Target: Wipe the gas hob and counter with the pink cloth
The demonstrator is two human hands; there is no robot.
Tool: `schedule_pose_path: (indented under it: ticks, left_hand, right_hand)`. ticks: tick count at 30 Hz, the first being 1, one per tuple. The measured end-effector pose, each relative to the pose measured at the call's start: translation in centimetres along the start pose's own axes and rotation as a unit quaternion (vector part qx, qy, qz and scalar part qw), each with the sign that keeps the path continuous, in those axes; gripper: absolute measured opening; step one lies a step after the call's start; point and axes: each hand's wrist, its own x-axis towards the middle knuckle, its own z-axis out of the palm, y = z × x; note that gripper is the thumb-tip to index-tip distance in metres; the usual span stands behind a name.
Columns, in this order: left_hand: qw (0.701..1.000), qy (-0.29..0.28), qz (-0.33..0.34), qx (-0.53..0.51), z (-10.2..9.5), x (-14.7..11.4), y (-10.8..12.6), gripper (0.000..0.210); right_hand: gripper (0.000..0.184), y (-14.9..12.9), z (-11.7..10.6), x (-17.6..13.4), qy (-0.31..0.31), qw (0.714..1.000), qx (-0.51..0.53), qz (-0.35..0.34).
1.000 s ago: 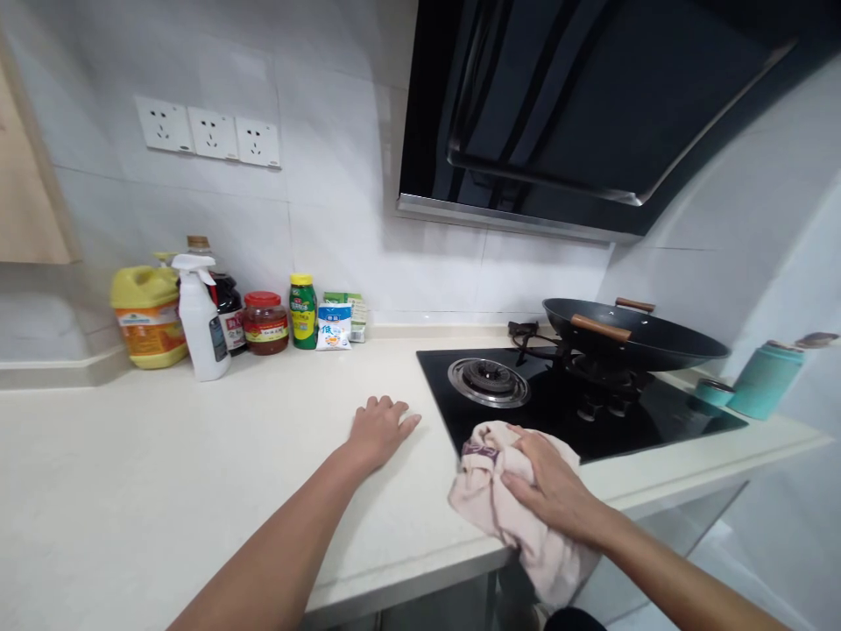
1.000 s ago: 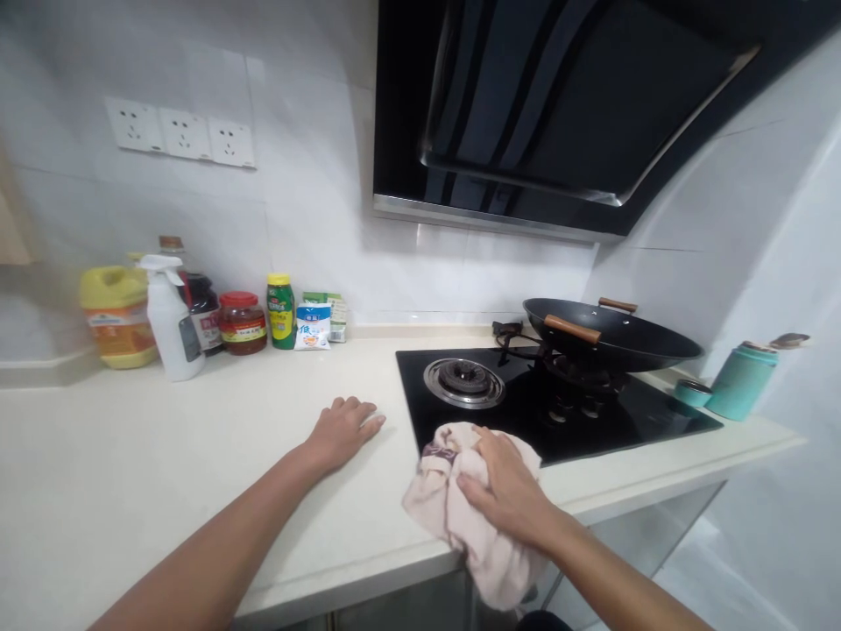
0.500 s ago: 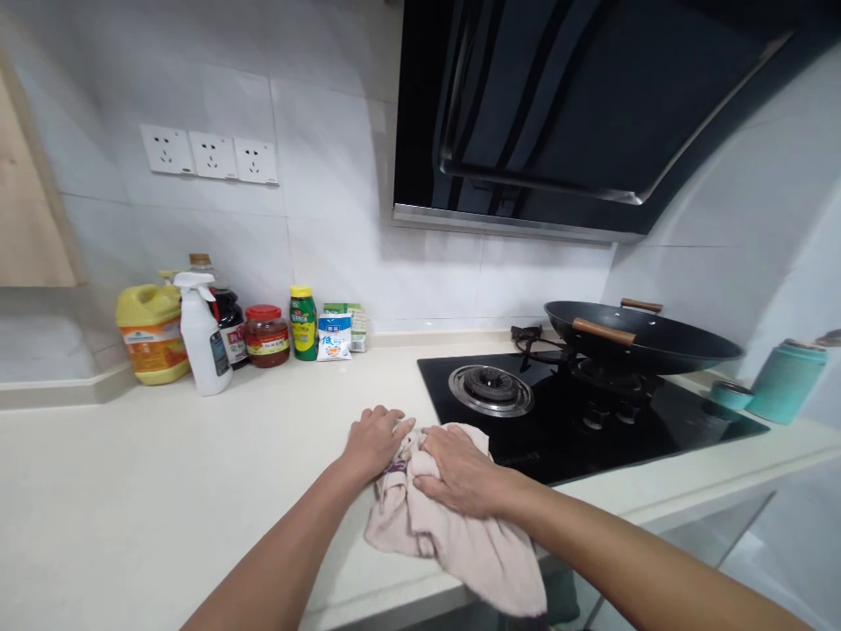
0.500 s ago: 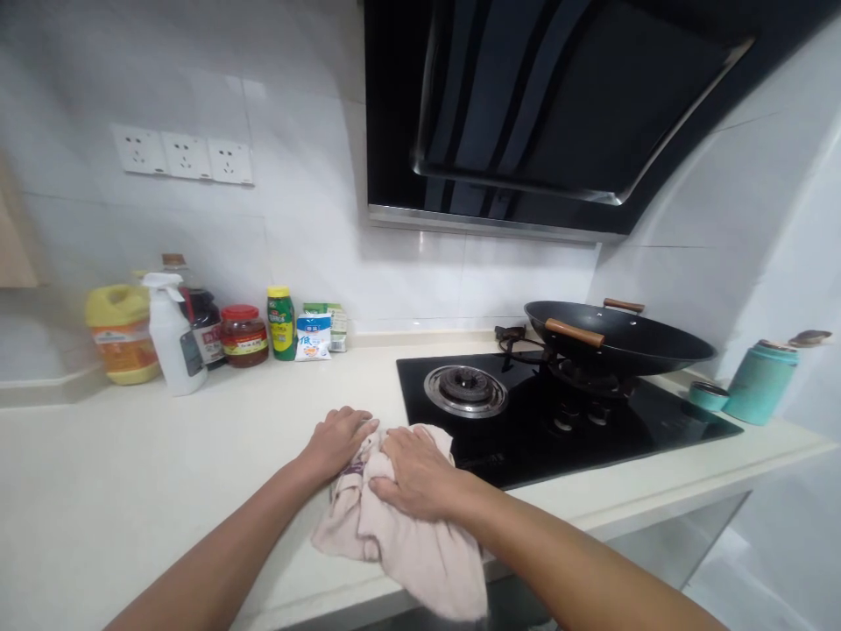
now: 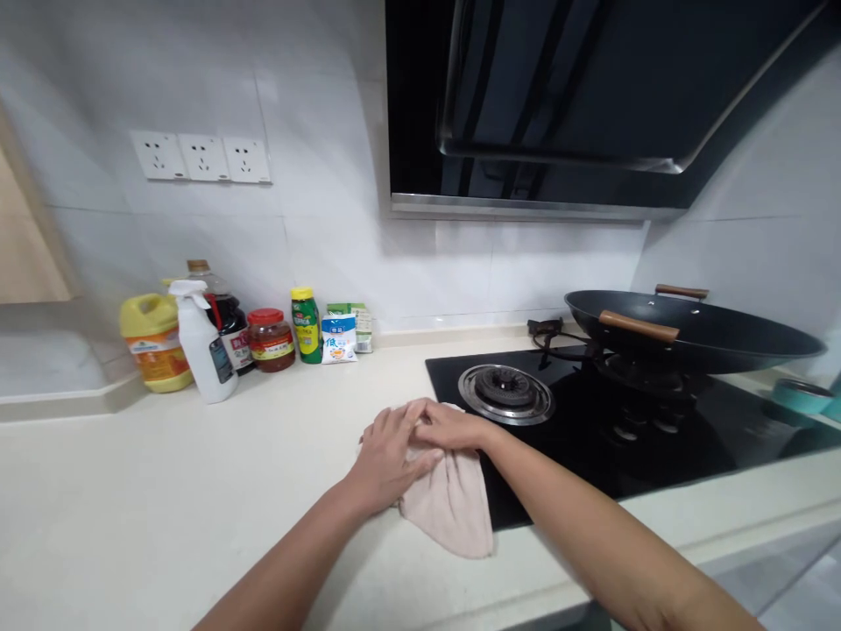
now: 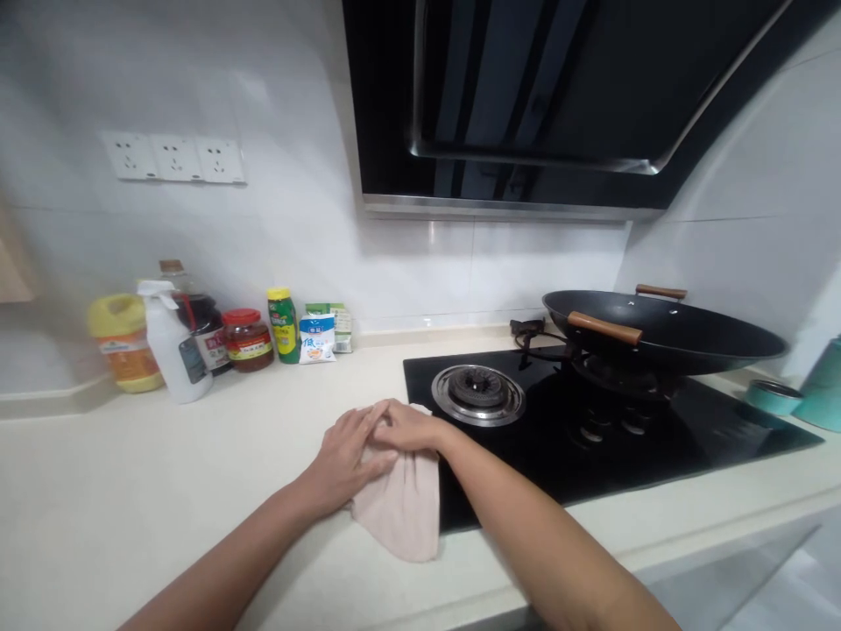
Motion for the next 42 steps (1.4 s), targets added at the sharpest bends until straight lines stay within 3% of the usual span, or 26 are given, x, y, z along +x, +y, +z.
schedule_pose_path:
  ticks: [5, 7, 12, 16, 21, 23, 26, 30, 34, 38, 42]
  left_hand:
    - [0.995, -0.078, -0.028, 0.05, -0.1, -0.3, 0.2, 0.084]
    - [0.995, -0.075, -0.022, 0.066, 0.0, -0.3, 0.3, 0.078]
    - [0.995, -0.027, -0.012, 0.098, 0.3, 0.0, 1.6, 0.052]
    - [0.994, -0.034, -0.018, 0.101, -0.2, -0.3, 4.0, 0.038]
    - [0.997, -0.053, 0.016, 0.059, -1.2, -2.5, 7.7, 0.021]
    - [0.998, -0.044, 0.017, 0.045, -1.2, -3.7, 8.6, 0.024]
    - [0.999, -0.017, 0.013, 0.046, -0.4, -5.4, 9.0, 0.033]
    - [0.996, 0.03, 0.011, 0.08, 1.2, -6.3, 8.0, 0.026]
    - [0.989, 0.025, -0.043, 0.14, 2.2, -5.0, 6.6, 0.066]
    - [0.982, -0.024, -0.079, 0.169, 2.6, -1.4, 4.8, 0.057]
    - [0.978, -0.011, -0.079, 0.192, 3.0, 3.3, 2.6, 0.047]
  right_hand:
    - [0.024, 2.9, -3.2, 0.2, 0.168, 0.981, -0.032, 0.094]
    - [0.021, 3.3, -3.6, 0.3, 0.186, 0.975, -0.059, 0.103]
    - [0.018, 3.1, -2.8, 0.0, 0.163, 0.977, -0.092, 0.1]
    - [0.025, 3.1, -2.5, -0.1, 0.14, 0.979, -0.103, 0.104]
    - [0.03, 3.4, -2.9, -0.1, 0.117, 0.979, -0.108, 0.126]
    - [0.031, 3.4, -2.9, -0.1, 0.111, 0.979, -0.108, 0.131]
    - [0.033, 3.3, -2.9, -0.1, 0.104, 0.98, -0.108, 0.131]
    - [0.034, 3.2, -2.8, -0.1, 0.102, 0.981, -0.107, 0.126]
    - [0.037, 3.3, -2.8, 0.1, 0.115, 0.98, -0.11, 0.123]
    - [0.038, 3.3, -2.4, 0.4, 0.133, 0.977, -0.119, 0.118]
    - [0.037, 3.2, -2.0, 0.7, 0.148, 0.974, -0.127, 0.114]
